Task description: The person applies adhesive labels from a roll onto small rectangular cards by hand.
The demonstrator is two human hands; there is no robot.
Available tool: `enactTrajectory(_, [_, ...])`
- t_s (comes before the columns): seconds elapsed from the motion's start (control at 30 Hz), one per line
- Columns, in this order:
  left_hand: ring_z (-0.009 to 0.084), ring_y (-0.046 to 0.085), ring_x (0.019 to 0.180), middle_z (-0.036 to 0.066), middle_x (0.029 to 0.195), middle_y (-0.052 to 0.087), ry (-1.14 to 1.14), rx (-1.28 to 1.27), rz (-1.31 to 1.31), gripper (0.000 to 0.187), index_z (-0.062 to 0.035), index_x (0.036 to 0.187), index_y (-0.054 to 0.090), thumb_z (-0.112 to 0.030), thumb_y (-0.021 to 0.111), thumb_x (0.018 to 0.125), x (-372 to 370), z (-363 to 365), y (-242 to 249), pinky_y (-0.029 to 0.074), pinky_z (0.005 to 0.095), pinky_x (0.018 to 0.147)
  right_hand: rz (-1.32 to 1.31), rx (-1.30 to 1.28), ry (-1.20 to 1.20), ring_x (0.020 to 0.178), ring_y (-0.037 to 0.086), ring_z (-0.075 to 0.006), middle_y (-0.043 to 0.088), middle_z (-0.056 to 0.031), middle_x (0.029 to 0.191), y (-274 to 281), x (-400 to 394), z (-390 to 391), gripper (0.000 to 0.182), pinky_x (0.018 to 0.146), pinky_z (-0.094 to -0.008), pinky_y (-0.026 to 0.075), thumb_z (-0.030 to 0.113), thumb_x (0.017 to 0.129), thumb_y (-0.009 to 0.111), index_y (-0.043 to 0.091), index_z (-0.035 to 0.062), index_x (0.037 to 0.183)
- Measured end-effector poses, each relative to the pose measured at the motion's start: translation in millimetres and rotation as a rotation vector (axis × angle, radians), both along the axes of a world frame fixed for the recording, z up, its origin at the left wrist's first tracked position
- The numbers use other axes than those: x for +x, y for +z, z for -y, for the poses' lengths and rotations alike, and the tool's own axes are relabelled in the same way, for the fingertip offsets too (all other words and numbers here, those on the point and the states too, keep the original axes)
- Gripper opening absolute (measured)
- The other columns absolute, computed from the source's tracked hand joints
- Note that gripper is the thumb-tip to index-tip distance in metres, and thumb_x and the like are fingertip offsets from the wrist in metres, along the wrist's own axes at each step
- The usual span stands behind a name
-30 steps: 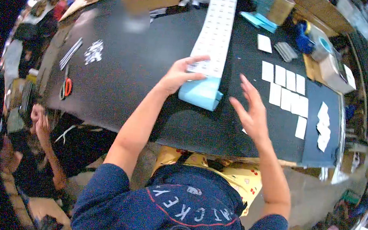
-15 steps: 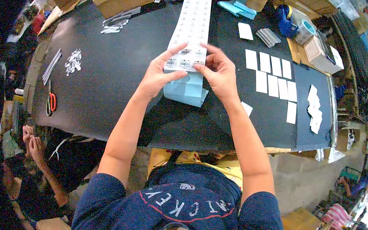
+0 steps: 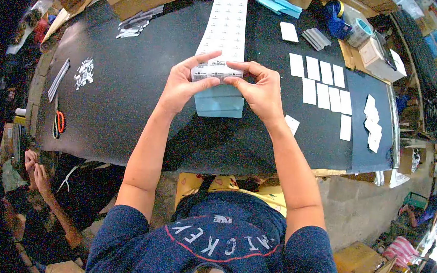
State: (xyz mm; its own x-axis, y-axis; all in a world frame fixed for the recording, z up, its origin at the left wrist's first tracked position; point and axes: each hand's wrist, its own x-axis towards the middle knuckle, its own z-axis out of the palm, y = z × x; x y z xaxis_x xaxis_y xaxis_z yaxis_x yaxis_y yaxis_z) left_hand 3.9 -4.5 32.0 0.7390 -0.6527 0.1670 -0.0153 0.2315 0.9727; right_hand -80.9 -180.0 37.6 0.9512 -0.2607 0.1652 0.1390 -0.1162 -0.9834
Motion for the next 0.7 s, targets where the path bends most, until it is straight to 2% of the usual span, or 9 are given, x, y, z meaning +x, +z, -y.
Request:
enactTrajectory(0.07, [0.0115, 0.062, 0.099, 0.008, 0.111, 0.067, 0.004, 0.034, 0.018, 0.049, -0.0032, 0.126, 0.059, 0.000, 0.073, 0.079, 0, -1, 0, 0.050, 0.0248, 0.088, 0.071, -0.070, -0.018, 0.075, 0.059, -0.0062, 0.070, -0.0038, 0.088, 2, 0, -2, 0.029, 0.069, -0.0217, 0.049, 0.003, 0.075, 0.076, 0.072, 0.0032, 0.104])
enactTrajectory(0.33, [0.0078, 0.062, 0.091, 0.005, 0.102, 0.069, 0.076, 0.039, 0.102, 0.032, -0.0040, 0.113, 0.068, -0.005, 0.073, 0.081, 1, 0, -4, 0.051, 0.0232, 0.081, 0.011, -0.057, -0.055, 0.071, 0.060, -0.0061, 0.071, -0.0040, 0.082, -1, 5, 0, 0.022, 0.064, -0.0204, 0.048, 0.003, 0.074, 0.077, 0.073, 0.0004, 0.096])
enactTrajectory(0.5, [0.0073, 0.063, 0.088, 0.004, 0.099, 0.070, 0.095, 0.066, 0.073, 0.031, -0.0043, 0.110, 0.069, -0.007, 0.075, 0.080, 2, -1, -2, 0.052, 0.0228, 0.079, 0.012, -0.002, -0.039, 0.073, 0.060, -0.0071, 0.070, -0.0031, 0.080, -1, 7, -2, 0.019, 0.066, -0.0214, 0.047, 0.004, 0.072, 0.078, 0.075, 0.0025, 0.091])
enactTrajectory(0.57, [0.0071, 0.063, 0.087, 0.004, 0.098, 0.070, 0.108, 0.063, 0.077, 0.031, -0.0044, 0.109, 0.069, -0.008, 0.076, 0.079, 3, -2, -3, 0.052, 0.0227, 0.078, 0.087, -0.123, -0.079, 0.075, 0.060, -0.0085, 0.066, -0.0024, 0.078, -8, 11, 0, 0.016, 0.068, -0.0232, 0.047, 0.005, 0.071, 0.079, 0.076, 0.0044, 0.086])
enactTrajectory(0.7, [0.0079, 0.064, 0.084, 0.005, 0.095, 0.070, 0.107, 0.099, 0.088, 0.029, -0.0038, 0.105, 0.069, -0.007, 0.077, 0.078, 5, -5, -3, 0.052, 0.0227, 0.075, 0.088, -0.125, -0.098, 0.076, 0.057, -0.0094, 0.062, -0.0019, 0.076, -8, 12, -2, 0.014, 0.068, -0.0237, 0.045, 0.005, 0.069, 0.080, 0.076, 0.0052, 0.083])
